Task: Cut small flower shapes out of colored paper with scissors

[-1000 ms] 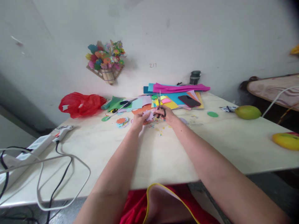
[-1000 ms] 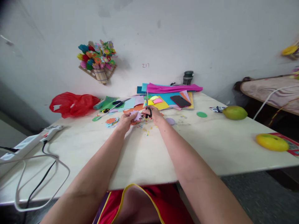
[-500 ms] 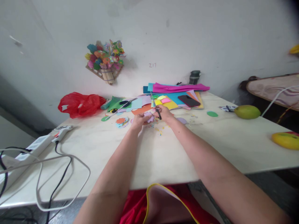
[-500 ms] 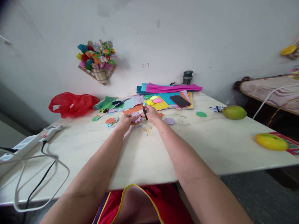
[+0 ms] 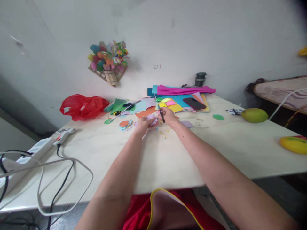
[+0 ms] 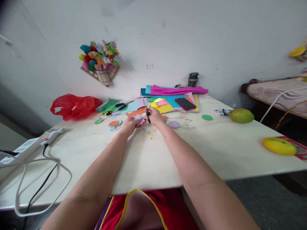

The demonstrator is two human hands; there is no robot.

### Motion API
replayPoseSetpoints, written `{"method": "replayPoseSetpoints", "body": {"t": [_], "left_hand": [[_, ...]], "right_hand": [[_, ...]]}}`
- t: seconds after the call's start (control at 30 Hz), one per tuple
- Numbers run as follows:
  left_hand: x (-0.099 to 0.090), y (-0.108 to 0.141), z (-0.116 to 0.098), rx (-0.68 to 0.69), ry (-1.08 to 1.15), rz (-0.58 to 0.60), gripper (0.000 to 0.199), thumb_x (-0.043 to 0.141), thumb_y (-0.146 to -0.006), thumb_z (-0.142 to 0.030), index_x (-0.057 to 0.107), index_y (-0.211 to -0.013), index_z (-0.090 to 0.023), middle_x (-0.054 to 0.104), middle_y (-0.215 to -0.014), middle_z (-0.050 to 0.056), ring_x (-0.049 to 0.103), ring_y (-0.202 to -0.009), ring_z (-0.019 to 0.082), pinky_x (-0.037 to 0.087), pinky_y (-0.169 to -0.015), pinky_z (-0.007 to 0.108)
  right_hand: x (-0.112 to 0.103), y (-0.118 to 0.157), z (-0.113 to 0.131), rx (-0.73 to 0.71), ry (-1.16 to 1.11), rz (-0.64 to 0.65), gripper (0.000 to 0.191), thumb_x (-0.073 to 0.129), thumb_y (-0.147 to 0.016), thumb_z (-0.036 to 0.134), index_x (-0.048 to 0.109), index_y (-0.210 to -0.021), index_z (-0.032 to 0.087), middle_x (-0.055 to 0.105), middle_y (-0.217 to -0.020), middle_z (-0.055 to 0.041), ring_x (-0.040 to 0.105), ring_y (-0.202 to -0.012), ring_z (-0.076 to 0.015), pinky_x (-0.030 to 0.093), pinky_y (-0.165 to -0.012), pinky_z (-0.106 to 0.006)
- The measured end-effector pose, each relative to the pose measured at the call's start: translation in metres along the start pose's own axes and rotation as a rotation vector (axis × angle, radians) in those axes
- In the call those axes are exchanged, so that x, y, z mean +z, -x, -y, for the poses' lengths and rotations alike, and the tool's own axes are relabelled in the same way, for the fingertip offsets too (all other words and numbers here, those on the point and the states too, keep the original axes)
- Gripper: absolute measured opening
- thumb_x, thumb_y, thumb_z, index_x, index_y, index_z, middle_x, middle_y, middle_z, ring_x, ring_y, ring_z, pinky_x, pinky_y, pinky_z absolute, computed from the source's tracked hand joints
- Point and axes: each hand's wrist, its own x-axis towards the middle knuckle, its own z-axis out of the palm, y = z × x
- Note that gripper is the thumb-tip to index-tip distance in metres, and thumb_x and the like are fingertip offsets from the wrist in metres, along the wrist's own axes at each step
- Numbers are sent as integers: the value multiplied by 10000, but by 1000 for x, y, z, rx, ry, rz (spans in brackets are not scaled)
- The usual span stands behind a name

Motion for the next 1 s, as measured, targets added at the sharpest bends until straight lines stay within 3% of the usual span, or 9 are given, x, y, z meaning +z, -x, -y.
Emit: {"method": "replayPoseSetpoints", "body": {"t": [0.3, 0.47, 0.63, 0.83, 1.0], "left_hand": [[-7, -2, 2, 23, 53, -4, 338, 928, -686, -344, 688, -809, -141, 732, -750, 52, 746, -698, 197, 640, -747, 348], [-7, 0, -1, 13, 81, -36, 341, 932, -691, -323, 673, -832, -151, 728, -759, 33, 734, -658, 168, 640, -711, 308], [-4, -1, -1, 39, 111, -120, 353, 961, -636, -298, 683, -789, -143, 728, -758, 34, 721, -676, 155, 621, -700, 290], [-7, -3, 0, 65, 103, -165, 401, 983, -564, -347, 687, -732, -134, 716, -713, 43, 702, -664, 173, 592, -671, 303], [-9, -2, -1, 90, 123, -187, 374, 961, -549, -333, 713, -744, -133, 724, -719, 50, 711, -687, 184, 588, -702, 318]], "right_hand": [[-5, 4, 2, 60, -18, -29, 331, 803, -594, 230, 582, -841, 215, 576, -588, 67, 552, -529, -119, 411, -509, -223], [-14, 12, 6, 117, -14, 157, 413, 886, -639, 397, 618, -880, 194, 665, -645, 12, 569, -514, -121, 299, -417, -196], [-17, 14, 11, 97, 167, 363, 420, 907, -678, 479, 620, -736, 177, 656, -605, 11, 557, -482, -104, 277, -381, -192], [-16, 12, 11, 117, 220, 426, 392, 907, -713, 444, 625, -711, 171, 660, -579, 20, 559, -460, -100, 405, -436, -203], [-16, 12, 8, 124, 253, 421, 323, 892, -736, 358, 635, -730, 163, 646, -560, 21, 547, -438, -98, 416, -441, -210]]}}
